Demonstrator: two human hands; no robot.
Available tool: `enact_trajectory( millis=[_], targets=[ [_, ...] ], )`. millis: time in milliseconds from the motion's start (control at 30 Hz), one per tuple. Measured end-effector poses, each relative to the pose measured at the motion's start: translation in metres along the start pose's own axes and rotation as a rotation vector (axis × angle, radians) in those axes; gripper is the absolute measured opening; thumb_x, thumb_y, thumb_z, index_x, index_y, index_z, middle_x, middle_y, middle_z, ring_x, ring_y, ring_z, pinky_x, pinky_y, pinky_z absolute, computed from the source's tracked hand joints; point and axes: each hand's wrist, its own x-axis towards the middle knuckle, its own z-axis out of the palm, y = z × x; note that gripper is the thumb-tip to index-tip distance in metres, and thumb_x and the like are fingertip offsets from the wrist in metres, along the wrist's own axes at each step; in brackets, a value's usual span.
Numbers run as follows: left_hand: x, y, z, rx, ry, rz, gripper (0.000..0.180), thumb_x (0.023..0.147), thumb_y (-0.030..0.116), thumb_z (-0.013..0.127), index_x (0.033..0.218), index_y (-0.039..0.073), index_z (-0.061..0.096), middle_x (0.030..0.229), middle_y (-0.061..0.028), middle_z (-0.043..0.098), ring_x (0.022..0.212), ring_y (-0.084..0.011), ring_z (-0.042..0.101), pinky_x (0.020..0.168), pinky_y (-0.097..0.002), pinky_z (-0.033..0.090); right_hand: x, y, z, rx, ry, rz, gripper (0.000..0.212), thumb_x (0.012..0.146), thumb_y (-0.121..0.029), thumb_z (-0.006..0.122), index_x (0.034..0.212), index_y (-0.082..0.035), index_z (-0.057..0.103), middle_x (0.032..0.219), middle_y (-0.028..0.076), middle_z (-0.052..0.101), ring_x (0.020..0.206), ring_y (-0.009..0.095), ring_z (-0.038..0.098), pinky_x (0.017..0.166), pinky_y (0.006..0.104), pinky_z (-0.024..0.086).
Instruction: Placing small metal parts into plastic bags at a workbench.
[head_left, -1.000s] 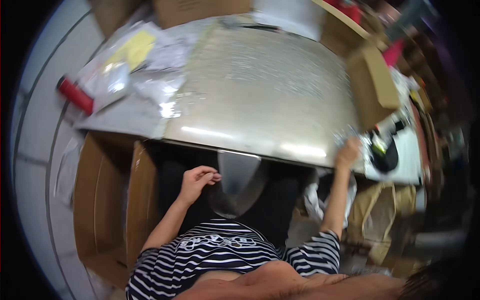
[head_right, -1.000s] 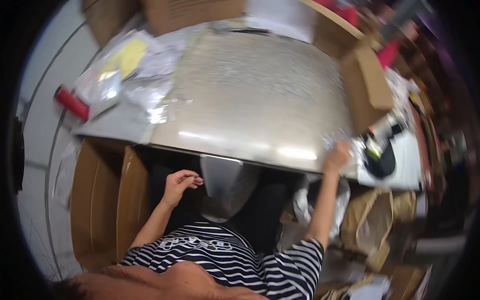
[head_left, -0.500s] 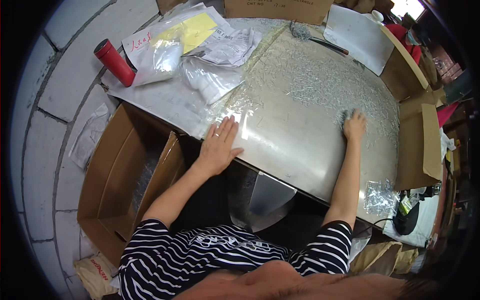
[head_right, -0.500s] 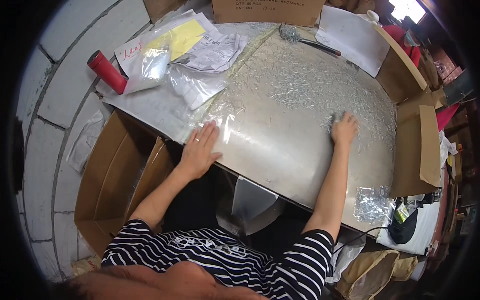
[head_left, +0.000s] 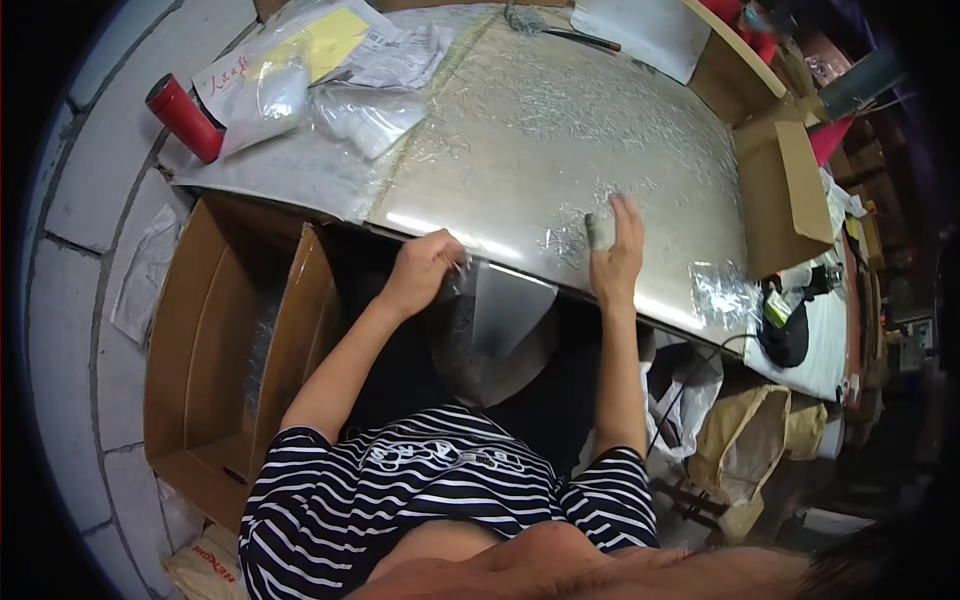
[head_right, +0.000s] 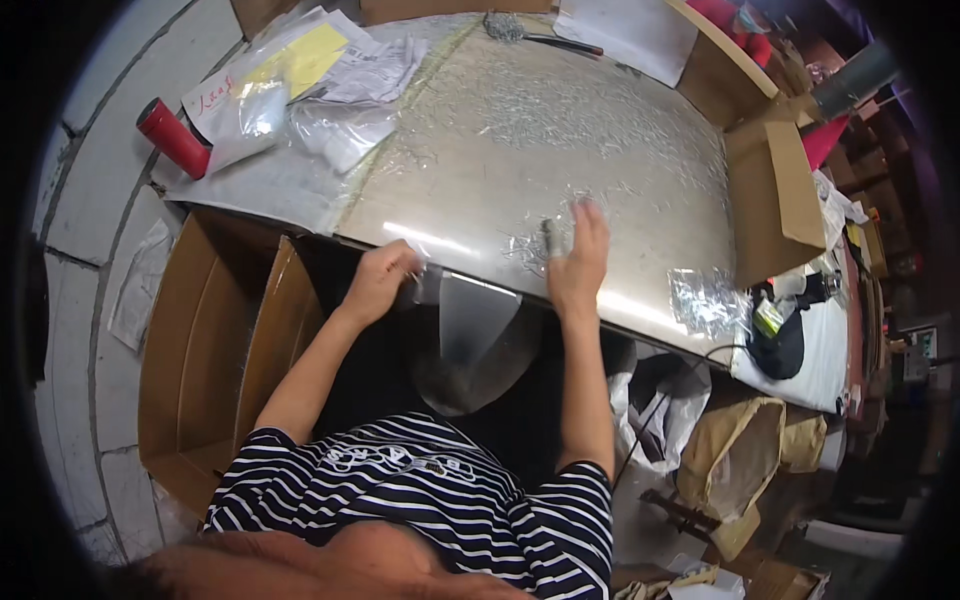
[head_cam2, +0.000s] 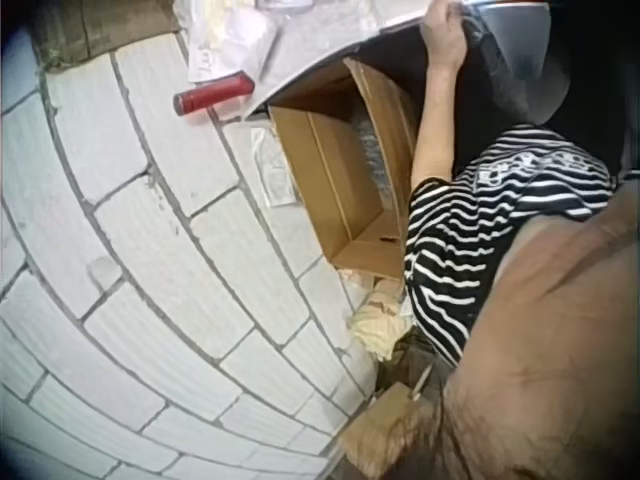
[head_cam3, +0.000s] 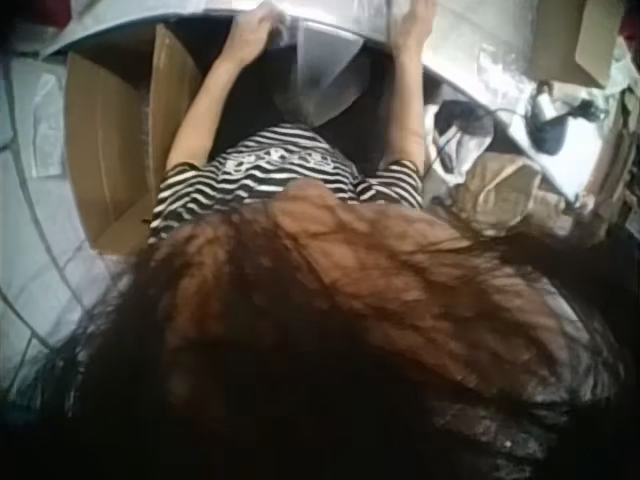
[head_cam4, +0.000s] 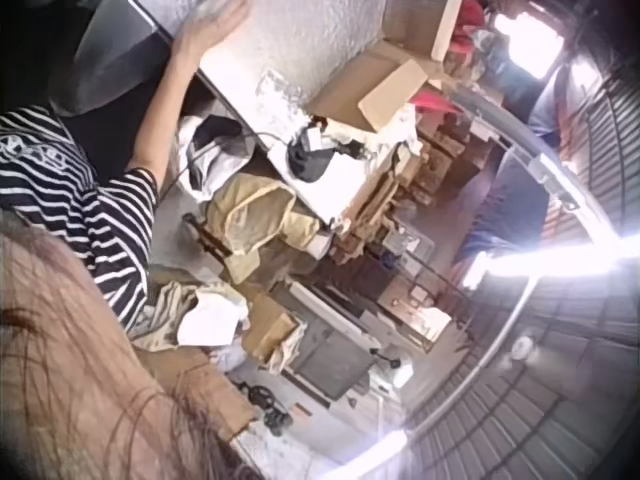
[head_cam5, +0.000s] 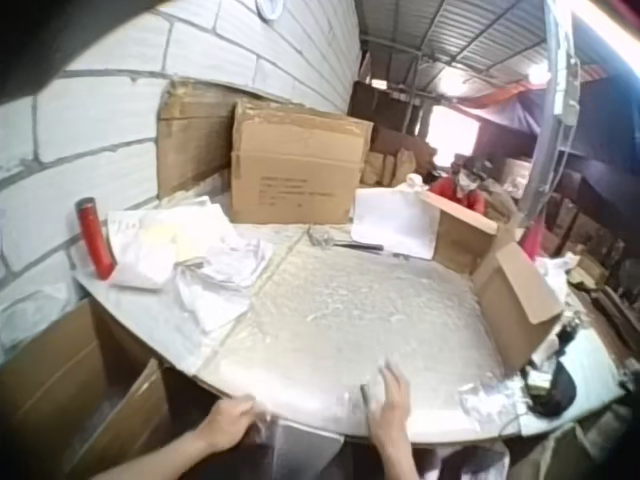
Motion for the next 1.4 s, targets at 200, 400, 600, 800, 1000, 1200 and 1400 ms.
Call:
enact_trajectory(
  millis=[200,400,600,800,1000,1200,1400],
  targets=[
    [-0.044,0.02,0.054,-0.2,-0.147,-0.199,0.017,0.088,-0.001,0.059,0.105,0.0,0.062,0.071,0.0,0.057,0.063,-0.0056,0.053,0.057,-0.0218,0.044,-0.099,-0.079,-0.01,0.564,-0.388,0.188,0.037,0.081,0.0,0.071,0.116,-0.003,0.062,0.078,0.008,0.063,0.068,0.014,0.059,0.065,0.0269,0.049],
    [-0.067,0.0,0.052,-0.395,-0.437,-0.356,0.004,0.082,0.0,0.069,0.085,0.0,0.067,0.069,0.0011,0.062,0.06,-0.0039,0.055,0.055,-0.0197,0.044,-0.141,-0.053,-0.022,0.863,-0.686,0.428,0.013,0.086,-0.006,0.069,0.099,-0.005,0.067,0.067,-0.002,0.052,0.062,0.004,0.049,0.055,0.0206,0.041],
    [-0.097,-0.061,0.065,0.108,-0.689,-0.389,0.021,0.067,0.01,0.08,0.073,-0.002,0.065,0.064,-0.0104,0.064,0.059,-0.0141,0.061,0.055,-0.0294,0.047,-0.216,0.002,0.019,0.527,-1.035,0.431,0.014,0.078,-0.004,0.068,0.092,-0.002,0.069,0.069,0.009,0.065,0.064,0.013,0.062,0.062,0.0318,0.05],
    [-0.096,-0.077,0.079,-0.162,-0.223,-0.443,0.03,0.072,0.003,0.077,0.096,-0.006,0.062,0.076,-0.0139,0.068,0.07,-0.017,0.067,0.065,-0.0276,0.052,-0.127,-0.004,-0.025,0.636,-0.427,0.584,0.009,0.09,-0.003,0.061,0.093,0.003,0.067,0.077,0.006,0.066,0.067,0.011,0.064,0.06,0.0263,0.05],
    [-0.071,-0.068,0.069,-0.542,-0.118,-0.471,0.038,0.075,-0.004,0.074,0.108,-0.01,0.059,0.088,-0.0127,0.069,0.078,-0.0138,0.067,0.071,-0.0247,0.054,-0.015,0.037,0.017,0.235,-0.063,0.249,0.026,0.095,-0.008,0.054,0.119,0.001,0.061,0.126,0.018,0.061,0.121,0.029,0.055,0.103,0.0358,0.041],
    [-0.08,-0.081,0.08,-0.597,-0.087,-0.462,0.022,0.077,0.001,0.075,0.096,-0.005,0.066,0.087,-0.0079,0.069,0.077,-0.0108,0.064,0.073,-0.023,0.051,0.005,0.055,0.047,-0.131,-0.214,-0.078,0.037,0.09,-0.01,0.055,0.127,-0.005,0.058,0.14,0.019,0.049,0.136,0.034,0.038,0.114,0.0414,0.03],
    [-0.087,-0.095,0.086,-0.551,-0.131,-0.479,0.018,0.082,0.011,0.072,0.093,-0.001,0.065,0.086,-0.0055,0.066,0.081,-0.0113,0.063,0.076,-0.0241,0.049,0.005,0.04,0.023,0.382,-0.371,0.34,0.033,0.096,-0.017,0.053,0.124,-0.001,0.06,0.136,0.018,0.054,0.133,0.029,0.045,0.112,0.0357,0.031]
  ],
)
